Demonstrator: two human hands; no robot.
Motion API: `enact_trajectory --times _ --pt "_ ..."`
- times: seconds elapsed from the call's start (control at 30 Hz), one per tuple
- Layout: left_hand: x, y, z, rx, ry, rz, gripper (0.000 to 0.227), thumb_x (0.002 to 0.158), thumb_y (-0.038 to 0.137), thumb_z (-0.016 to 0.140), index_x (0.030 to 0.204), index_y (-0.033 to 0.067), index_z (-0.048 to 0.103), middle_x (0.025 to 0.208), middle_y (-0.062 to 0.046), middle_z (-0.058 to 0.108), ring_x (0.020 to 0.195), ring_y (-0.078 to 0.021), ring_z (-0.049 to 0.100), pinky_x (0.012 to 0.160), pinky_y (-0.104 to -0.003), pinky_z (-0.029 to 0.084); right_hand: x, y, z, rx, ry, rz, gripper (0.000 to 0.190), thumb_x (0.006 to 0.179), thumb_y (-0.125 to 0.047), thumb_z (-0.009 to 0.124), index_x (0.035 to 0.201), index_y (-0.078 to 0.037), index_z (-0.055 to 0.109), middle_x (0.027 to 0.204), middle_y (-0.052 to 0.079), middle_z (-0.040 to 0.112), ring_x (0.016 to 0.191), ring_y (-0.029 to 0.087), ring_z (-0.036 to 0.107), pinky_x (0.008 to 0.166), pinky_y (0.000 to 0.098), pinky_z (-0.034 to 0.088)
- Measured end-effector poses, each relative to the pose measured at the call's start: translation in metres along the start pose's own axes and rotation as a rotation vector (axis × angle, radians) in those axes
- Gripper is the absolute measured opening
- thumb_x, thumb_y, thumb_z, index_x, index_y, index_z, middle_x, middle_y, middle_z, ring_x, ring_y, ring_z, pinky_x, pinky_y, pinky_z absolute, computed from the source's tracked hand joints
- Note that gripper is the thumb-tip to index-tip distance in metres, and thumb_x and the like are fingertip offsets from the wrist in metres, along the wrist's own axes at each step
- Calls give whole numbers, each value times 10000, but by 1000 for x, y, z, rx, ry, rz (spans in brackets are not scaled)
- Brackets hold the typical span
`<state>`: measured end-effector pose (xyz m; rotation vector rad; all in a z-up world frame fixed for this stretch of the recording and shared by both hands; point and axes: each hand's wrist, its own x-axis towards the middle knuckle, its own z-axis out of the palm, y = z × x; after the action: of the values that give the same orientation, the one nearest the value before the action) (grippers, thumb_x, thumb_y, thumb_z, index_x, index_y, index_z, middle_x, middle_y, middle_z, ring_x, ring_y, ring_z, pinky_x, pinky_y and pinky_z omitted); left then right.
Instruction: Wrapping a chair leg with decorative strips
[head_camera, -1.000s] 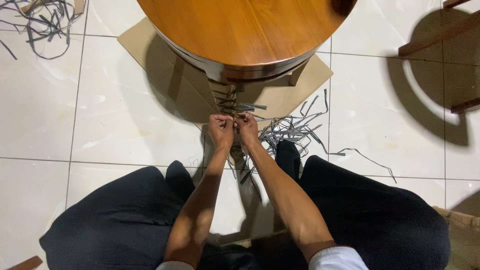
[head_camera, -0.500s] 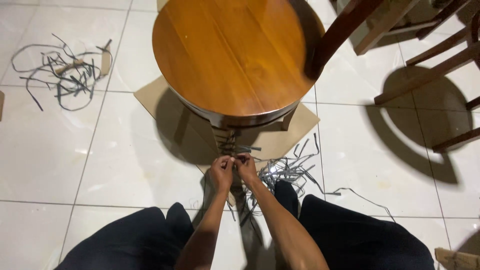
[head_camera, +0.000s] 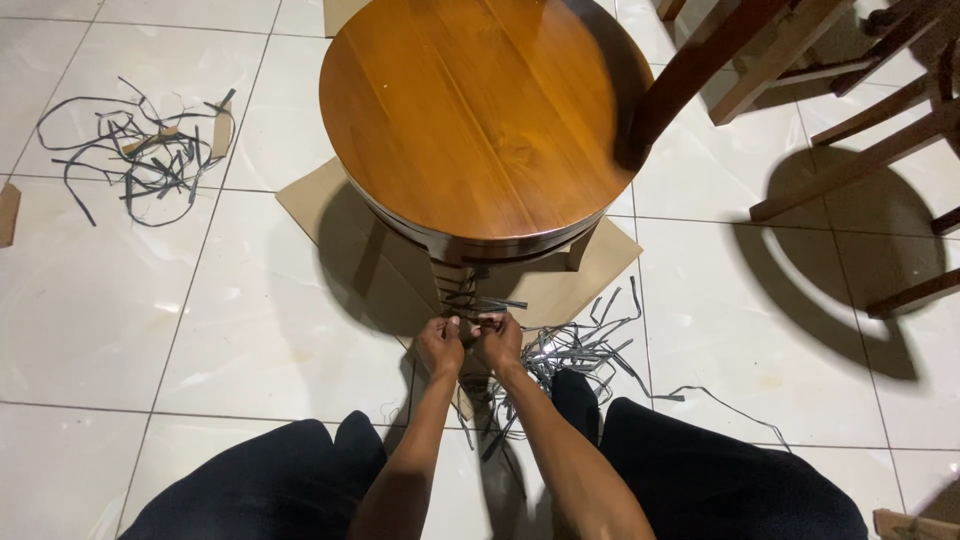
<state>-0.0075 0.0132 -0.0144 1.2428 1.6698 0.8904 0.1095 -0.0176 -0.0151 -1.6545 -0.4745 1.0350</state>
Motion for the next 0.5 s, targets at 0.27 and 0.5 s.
enact_trajectory --times 0.27,0.5 --pt "28 -45 1 -54 -58 -18 313 931 318 762 1032 32 685 938 -200 719 986 -353 696 881 -517 505 32 50 -22 79 45 50 59 979 -74 570 925 -57 586 771 139 664 596 224 658 555 346 563" --pt "-25 -98 -53 491 -295 -204 286 886 470 634 1128 326 686 1147 97 755 1122 -148 695 918 -325 549 -29 122 -79 -609 217 -26 311 1008 -389 514 979 -101 628 969 218 696 1012 471 676 904 567 544"
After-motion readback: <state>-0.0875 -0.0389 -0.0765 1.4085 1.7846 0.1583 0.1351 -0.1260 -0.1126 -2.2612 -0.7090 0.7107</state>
